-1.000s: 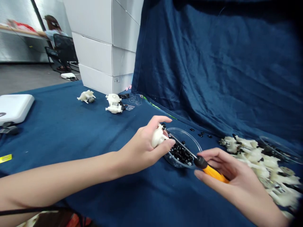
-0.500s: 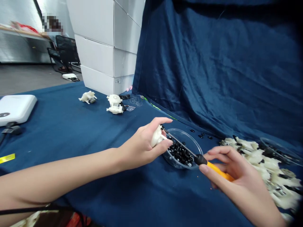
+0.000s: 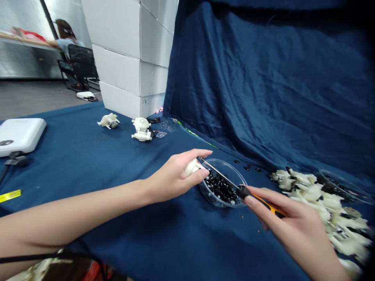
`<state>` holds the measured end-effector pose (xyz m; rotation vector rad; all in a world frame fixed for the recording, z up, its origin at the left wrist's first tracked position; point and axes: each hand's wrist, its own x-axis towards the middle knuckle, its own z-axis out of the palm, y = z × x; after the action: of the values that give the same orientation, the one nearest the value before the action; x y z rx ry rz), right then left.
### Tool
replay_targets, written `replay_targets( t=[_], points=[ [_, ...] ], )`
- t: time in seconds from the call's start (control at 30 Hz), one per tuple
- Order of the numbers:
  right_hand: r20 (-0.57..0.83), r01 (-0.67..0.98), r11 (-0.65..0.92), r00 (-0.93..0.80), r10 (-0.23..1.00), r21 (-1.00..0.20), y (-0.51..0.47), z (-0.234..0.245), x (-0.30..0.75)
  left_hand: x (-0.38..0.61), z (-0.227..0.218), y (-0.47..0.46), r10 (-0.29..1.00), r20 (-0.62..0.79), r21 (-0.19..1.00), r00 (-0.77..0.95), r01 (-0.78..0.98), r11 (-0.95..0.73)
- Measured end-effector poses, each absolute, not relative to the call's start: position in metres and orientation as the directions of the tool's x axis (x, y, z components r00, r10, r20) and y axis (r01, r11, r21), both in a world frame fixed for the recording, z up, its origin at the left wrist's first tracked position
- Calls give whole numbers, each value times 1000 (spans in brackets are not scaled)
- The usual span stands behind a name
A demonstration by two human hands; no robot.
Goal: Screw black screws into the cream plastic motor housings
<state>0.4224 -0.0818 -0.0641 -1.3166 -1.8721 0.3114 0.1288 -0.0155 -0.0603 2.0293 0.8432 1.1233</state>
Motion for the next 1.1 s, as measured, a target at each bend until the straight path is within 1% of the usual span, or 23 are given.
replay_targets(
  t=[0.03,0.1,0.13,0.17,0.23,0.3,0.37,0.4,0.43,0.47,0.5,0.57,0.63,0.67,0.73,0.8,0.83,0.87,0.9,0.93,0.97,1.03,1.1],
  points=[
    [312,611,288,-69,947,-737,-82,-63,421,129,-62,-14,772,460,781,439,214,-587],
    [110,522,101,-15,994,-847,-81,-60,420,130,-63,-12,767,454,797,454,178,-577],
    [120,519,110,-13,993,-848,-81,-59,420,130,-63,-12,783,440,821,439,155,-549],
    [210,546,194,-35,977,-815,-81,-59,420,131,-62,-12,808,418,849,415,138,-510],
    [494,679,426,-107,863,-597,-81,-61,422,132,-59,-13,861,356,896,364,129,-425],
    [720,811,533,-219,658,-240,-81,-65,423,133,-55,-15,885,300,920,357,136,-367],
    [790,851,525,-313,527,-12,-84,-68,422,132,-53,-17,888,278,929,367,132,-346],
    [786,845,534,-319,529,-16,-85,-69,420,132,-54,-17,885,289,926,364,129,-355],
    [763,825,556,-294,576,-102,-87,-68,418,131,-54,-17,880,314,916,357,128,-379],
    [706,789,558,-242,666,-256,-88,-67,415,130,-56,-16,871,345,902,349,133,-410],
    [599,733,514,-182,780,-446,-90,-65,412,129,-58,-16,858,375,884,352,142,-445],
    [279,579,284,-100,955,-765,-90,-60,409,128,-60,-14,824,411,851,389,159,-500],
    [62,476,98,-90,994,-874,-87,-57,410,129,-61,-13,815,407,850,412,156,-503],
    [72,475,108,-93,993,-873,-85,-56,412,130,-60,-13,830,392,865,397,146,-479],
    [316,581,323,-117,941,-747,-81,-58,418,134,-57,-14,883,339,910,325,124,-395],
    [628,739,540,-206,750,-403,-79,-63,422,137,-55,-15,923,265,944,280,120,-308],
    [719,794,570,-268,642,-213,-79,-66,423,137,-54,-16,928,242,949,282,130,-287],
    [763,827,558,-318,563,-67,-81,-68,422,137,-54,-16,927,236,947,293,143,-286],
    [779,846,534,-342,525,12,-83,-70,421,137,-55,-17,921,246,941,302,155,-302],
    [780,852,523,-334,528,11,-85,-72,419,136,-56,-17,913,271,930,305,164,-330],
    [766,846,530,-299,569,-63,-87,-72,417,134,-57,-16,902,306,914,306,171,-368],
    [637,753,532,-198,745,-388,-87,-69,416,131,-60,-15,868,376,876,324,182,-447],
    [322,563,360,-171,931,-744,-84,-63,419,129,-61,-15,822,430,833,373,188,-521]
  ],
)
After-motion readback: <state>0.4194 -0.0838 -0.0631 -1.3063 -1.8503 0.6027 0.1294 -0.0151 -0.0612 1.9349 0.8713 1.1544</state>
